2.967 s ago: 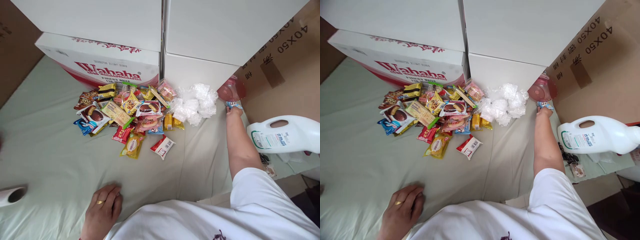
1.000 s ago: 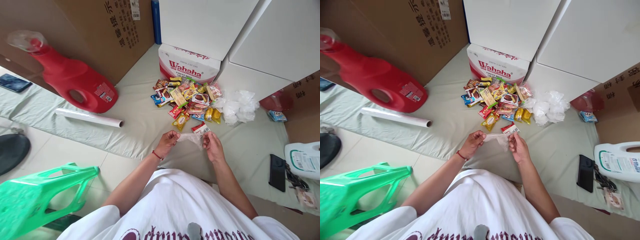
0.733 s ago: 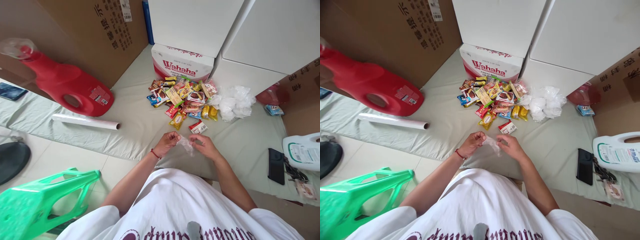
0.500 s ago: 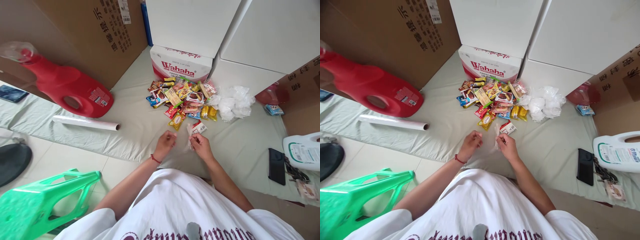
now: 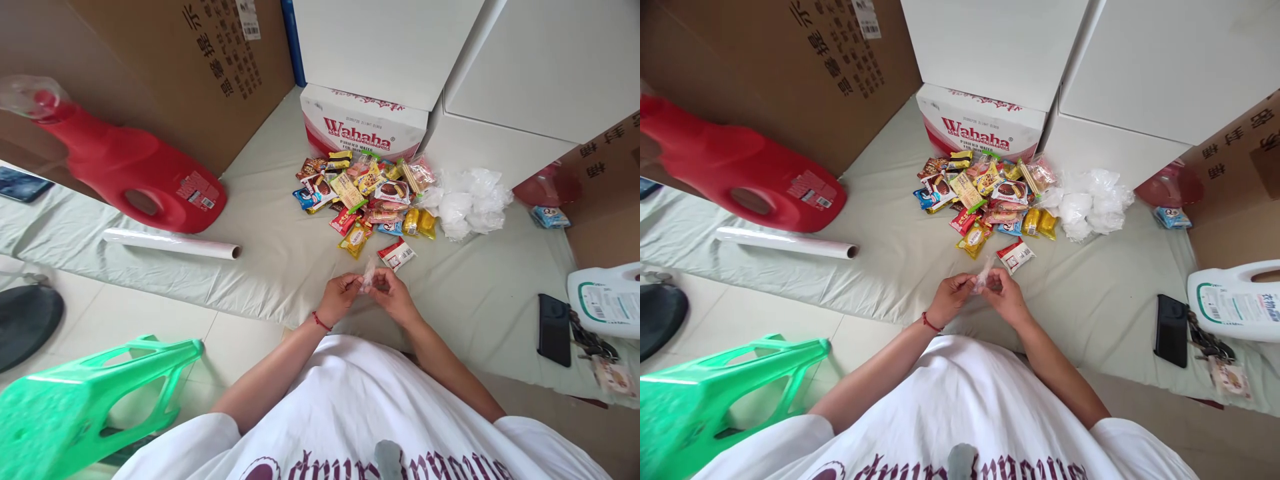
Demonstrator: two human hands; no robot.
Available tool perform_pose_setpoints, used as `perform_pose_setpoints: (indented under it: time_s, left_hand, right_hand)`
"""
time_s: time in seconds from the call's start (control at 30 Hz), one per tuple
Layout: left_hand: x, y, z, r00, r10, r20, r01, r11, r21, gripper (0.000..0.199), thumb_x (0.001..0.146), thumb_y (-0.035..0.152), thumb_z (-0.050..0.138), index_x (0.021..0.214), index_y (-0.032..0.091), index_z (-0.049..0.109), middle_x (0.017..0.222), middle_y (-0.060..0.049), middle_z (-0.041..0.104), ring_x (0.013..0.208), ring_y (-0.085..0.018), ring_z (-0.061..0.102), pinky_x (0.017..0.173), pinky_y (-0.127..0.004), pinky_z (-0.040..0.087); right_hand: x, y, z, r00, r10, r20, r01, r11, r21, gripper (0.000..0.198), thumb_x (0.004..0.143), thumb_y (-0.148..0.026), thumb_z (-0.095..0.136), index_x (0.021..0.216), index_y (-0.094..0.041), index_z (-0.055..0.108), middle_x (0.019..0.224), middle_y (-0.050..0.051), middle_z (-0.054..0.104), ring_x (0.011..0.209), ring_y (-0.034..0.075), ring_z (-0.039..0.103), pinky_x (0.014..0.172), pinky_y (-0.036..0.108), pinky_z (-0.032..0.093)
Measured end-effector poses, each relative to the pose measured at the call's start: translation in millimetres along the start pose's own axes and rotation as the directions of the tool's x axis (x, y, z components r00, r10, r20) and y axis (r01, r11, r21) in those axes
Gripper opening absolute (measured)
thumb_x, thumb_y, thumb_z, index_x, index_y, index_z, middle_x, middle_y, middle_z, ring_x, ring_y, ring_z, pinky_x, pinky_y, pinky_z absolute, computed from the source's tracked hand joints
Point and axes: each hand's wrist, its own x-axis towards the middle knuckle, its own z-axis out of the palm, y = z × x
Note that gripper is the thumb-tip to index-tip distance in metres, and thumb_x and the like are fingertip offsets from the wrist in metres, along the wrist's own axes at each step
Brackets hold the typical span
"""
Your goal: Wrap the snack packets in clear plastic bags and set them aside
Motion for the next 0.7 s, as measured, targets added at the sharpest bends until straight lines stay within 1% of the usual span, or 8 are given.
perform_pose_setpoints:
  time_s: [0.1,0.23,0.3,0.4,0.47,0.53,0.6,0.7]
  left_hand:
    - [0.4,-5.0,-1.8,0.996,-0.026,-0.082,0.025,1.000,-0.013,0.040,0.088,0.056,0.063,0.080,0.018,0.072,0.079,-0.004,0.070,0.074,-0.017,0.061,0.070,-0.028,0.048]
    - [-0.3,-9.9,-9.1,0.962,-0.191,-0.196,0.140,0.959,-0.246,0.047,0.083,0.066,0.062,0.081,0.019,0.062,0.097,-0.009,0.070,0.087,-0.021,0.066,0.072,-0.032,0.054]
    - [-3.7,-7.9,-7.6,0.967,-0.160,-0.199,0.115,0.969,-0.220,0.044,0.083,0.064,0.066,0.089,0.020,0.061,0.107,-0.010,0.069,0.094,-0.022,0.066,0.075,-0.033,0.055]
    - [-8.6,-1.1,3.9,0.986,-0.008,-0.168,0.005,1.000,-0.020,0.056,0.069,0.052,0.085,0.110,0.022,0.062,0.122,-0.011,0.065,0.110,-0.024,0.064,0.086,-0.035,0.053]
    - [-8.2,2.0,11.5,0.986,0.047,-0.158,-0.034,0.996,0.084,0.053,0.065,0.046,0.088,0.105,0.021,0.065,0.116,-0.009,0.066,0.106,-0.023,0.063,0.087,-0.034,0.051]
    - [-4.4,2.4,13.5,0.984,0.027,-0.178,-0.016,0.998,0.063,0.034,0.074,0.048,0.080,0.089,0.021,0.065,0.092,-0.004,0.065,0.088,-0.018,0.061,0.080,-0.031,0.049]
    - [0.5,1.0,9.9,0.975,-0.061,-0.213,0.041,0.995,-0.096,0.033,0.081,0.052,0.071,0.080,0.021,0.061,0.075,0.001,0.058,0.073,-0.014,0.054,0.071,-0.028,0.047]
    - [4.1,-1.2,2.9,0.958,-0.198,-0.209,0.107,0.919,-0.381,0.040,0.074,0.056,0.075,0.078,0.021,0.057,0.073,0.004,0.053,0.068,-0.011,0.049,0.064,-0.024,0.044]
  right_hand:
    - [2.2,5.1,-2.3,0.994,0.029,-0.109,-0.020,0.997,0.078,0.032,0.075,-0.051,0.081,0.084,-0.024,0.067,0.077,-0.001,0.063,0.072,0.015,0.057,0.070,0.029,0.054]
    - [-0.8,11.9,-15.2,0.977,0.041,-0.210,-0.008,0.988,0.156,0.033,0.074,-0.050,0.082,0.085,-0.024,0.065,0.074,-0.003,0.061,0.069,0.014,0.056,0.069,0.028,0.052]
    - [-6.6,12.8,-18.9,0.974,-0.012,-0.225,0.025,0.998,0.053,0.030,0.079,-0.050,0.078,0.086,-0.024,0.065,0.074,-0.003,0.062,0.069,0.015,0.056,0.069,0.028,0.051]
    - [-16.8,8.3,-16.2,0.978,-0.137,-0.160,0.106,0.977,-0.185,0.021,0.088,-0.046,0.070,0.089,-0.025,0.067,0.080,0.000,0.066,0.073,0.017,0.058,0.071,0.029,0.049]
    - [-22.2,3.1,-12.7,0.972,-0.209,-0.110,0.170,0.942,-0.290,0.015,0.091,-0.042,0.068,0.092,-0.026,0.069,0.087,0.001,0.068,0.077,0.018,0.059,0.074,0.030,0.048]
    - [-26.0,-0.8,-12.3,0.958,-0.259,-0.119,0.207,0.919,-0.335,0.013,0.092,-0.039,0.067,0.094,-0.027,0.069,0.090,0.002,0.069,0.079,0.019,0.060,0.077,0.031,0.048]
    - [-29.0,-1.3,-16.7,0.950,-0.255,-0.180,0.188,0.927,-0.324,0.014,0.092,-0.041,0.068,0.094,-0.027,0.069,0.087,0.002,0.068,0.078,0.019,0.059,0.077,0.031,0.048]
    - [-34.0,3.2,-28.0,0.981,-0.107,-0.160,0.074,0.978,-0.196,0.025,0.088,-0.051,0.072,0.088,-0.026,0.067,0.078,0.000,0.065,0.072,0.018,0.058,0.072,0.031,0.050]
